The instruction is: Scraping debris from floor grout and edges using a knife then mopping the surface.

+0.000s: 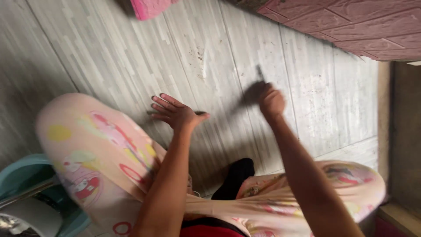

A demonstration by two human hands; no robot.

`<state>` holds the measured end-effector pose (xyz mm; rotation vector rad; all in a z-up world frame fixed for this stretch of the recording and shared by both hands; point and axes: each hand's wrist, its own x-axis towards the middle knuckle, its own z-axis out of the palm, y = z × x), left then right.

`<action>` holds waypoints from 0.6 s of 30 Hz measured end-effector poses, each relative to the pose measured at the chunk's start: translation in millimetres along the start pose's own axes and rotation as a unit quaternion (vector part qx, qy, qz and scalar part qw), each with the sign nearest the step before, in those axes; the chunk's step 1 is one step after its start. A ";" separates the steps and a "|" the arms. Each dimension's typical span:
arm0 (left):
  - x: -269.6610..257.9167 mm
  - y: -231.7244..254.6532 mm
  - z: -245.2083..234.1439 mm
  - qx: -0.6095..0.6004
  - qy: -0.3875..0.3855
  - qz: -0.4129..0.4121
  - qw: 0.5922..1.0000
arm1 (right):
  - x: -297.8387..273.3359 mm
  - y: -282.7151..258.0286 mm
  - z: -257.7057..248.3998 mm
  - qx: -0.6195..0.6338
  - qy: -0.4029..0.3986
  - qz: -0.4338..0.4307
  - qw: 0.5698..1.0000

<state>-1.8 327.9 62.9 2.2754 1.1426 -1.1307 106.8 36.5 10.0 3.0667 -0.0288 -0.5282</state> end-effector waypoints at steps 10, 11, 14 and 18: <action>8.9 15.1 -10.1 0.048 -0.112 -0.102 0.987 | -15.7 -20.4 23.7 0.023 0.147 -0.090 0.985; 13.9 16.2 -14.3 0.033 -0.101 -0.107 0.989 | -21.3 -27.1 26.2 0.032 0.153 -0.099 0.983; 17.1 11.5 4.8 0.013 -0.096 -0.100 0.990 | -20.4 -9.4 44.2 0.041 0.151 -0.093 0.983; 4.8 13.2 -4.3 0.010 -0.099 -0.097 0.990 | 31.7 31.7 111.7 0.057 0.162 -0.091 0.981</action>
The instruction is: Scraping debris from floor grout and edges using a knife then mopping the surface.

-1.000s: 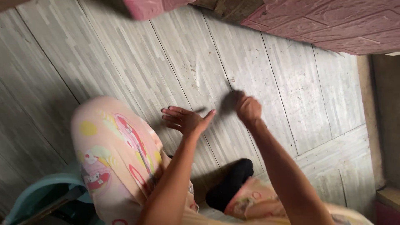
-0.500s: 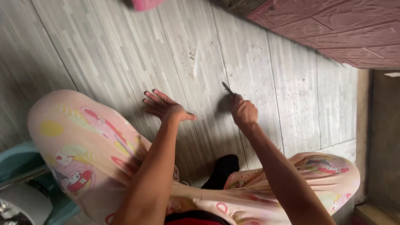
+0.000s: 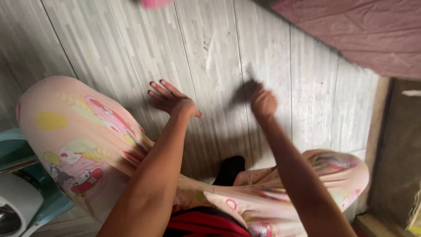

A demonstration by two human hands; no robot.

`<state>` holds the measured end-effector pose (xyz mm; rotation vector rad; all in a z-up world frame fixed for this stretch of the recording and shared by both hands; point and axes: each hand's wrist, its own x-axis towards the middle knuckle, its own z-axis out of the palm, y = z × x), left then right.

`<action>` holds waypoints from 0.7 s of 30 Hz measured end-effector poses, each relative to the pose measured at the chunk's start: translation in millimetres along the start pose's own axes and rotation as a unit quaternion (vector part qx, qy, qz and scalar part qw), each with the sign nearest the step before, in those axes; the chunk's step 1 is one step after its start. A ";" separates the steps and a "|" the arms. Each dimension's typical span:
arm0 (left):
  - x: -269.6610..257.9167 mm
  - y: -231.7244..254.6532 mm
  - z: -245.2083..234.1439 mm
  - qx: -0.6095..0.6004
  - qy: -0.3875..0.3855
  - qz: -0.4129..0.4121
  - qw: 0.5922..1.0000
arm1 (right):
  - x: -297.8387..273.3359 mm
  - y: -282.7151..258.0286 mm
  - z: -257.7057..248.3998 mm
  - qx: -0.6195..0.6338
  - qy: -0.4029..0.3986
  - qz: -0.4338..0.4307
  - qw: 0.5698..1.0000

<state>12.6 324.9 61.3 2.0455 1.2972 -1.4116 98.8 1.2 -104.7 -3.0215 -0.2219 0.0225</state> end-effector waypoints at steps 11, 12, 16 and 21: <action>-1.6 0.3 -7.4 0.026 -0.021 0.014 0.999 | -7.2 -33.7 -64.3 -0.055 -0.065 -0.043 0.995; 0.8 -1.3 -5.0 0.020 -0.018 0.017 0.999 | -4.6 -47.4 -81.1 -0.063 -0.126 -0.063 0.988; 1.0 0.6 -4.0 -0.008 -0.015 0.021 1.000 | 11.8 -34.8 -54.6 -0.030 -0.125 0.022 0.991; -2.8 2.2 -2.4 -0.001 -0.019 0.015 1.000 | 25.3 -126.5 -119.7 -0.119 0.042 -0.212 0.969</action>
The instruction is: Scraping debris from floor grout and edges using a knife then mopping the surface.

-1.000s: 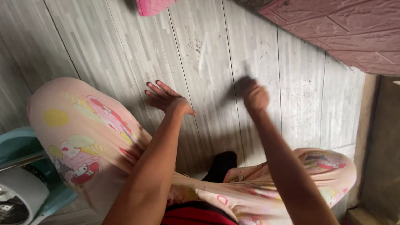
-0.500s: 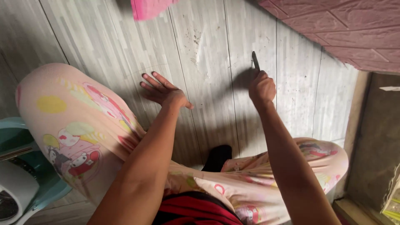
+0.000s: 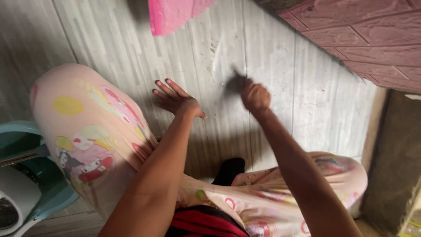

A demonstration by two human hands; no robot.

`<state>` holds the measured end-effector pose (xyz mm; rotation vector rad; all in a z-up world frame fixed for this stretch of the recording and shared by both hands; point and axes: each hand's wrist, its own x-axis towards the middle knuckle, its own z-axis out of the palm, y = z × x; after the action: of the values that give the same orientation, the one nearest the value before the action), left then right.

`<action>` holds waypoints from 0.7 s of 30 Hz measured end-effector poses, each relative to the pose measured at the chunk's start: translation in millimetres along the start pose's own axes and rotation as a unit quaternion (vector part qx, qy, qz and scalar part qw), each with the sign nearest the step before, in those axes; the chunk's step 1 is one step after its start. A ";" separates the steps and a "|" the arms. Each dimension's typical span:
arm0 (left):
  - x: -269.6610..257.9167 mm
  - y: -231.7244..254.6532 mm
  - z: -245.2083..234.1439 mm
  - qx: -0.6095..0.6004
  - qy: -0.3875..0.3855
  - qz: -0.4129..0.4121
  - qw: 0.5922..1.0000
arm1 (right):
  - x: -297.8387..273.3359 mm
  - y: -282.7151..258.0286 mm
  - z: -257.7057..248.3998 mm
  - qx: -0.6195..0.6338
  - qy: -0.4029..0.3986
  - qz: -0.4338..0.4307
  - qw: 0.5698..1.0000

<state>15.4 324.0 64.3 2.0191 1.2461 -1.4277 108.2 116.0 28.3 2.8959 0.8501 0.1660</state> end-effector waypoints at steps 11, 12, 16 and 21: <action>3.7 -7.5 -6.4 0.001 -0.001 0.013 1.000 | 51.2 -9.4 50.2 0.124 -0.147 0.043 0.980; 3.4 -8.3 -5.7 0.011 -0.012 0.011 1.000 | 68.2 -0.8 44.4 0.185 -0.232 0.129 0.946; 5.2 -4.1 -8.4 0.014 -0.010 0.009 1.000 | 22.7 -7.7 149.4 -0.318 0.106 -0.146 0.931; 3.5 -10.9 -1.9 -0.014 -0.001 0.038 0.999 | 36.7 -27.5 103.4 -0.039 -0.327 -0.134 0.935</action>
<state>7.9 332.8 63.9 2.0227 1.1679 -1.3690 138.7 150.3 -75.1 2.4477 1.0362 -0.7250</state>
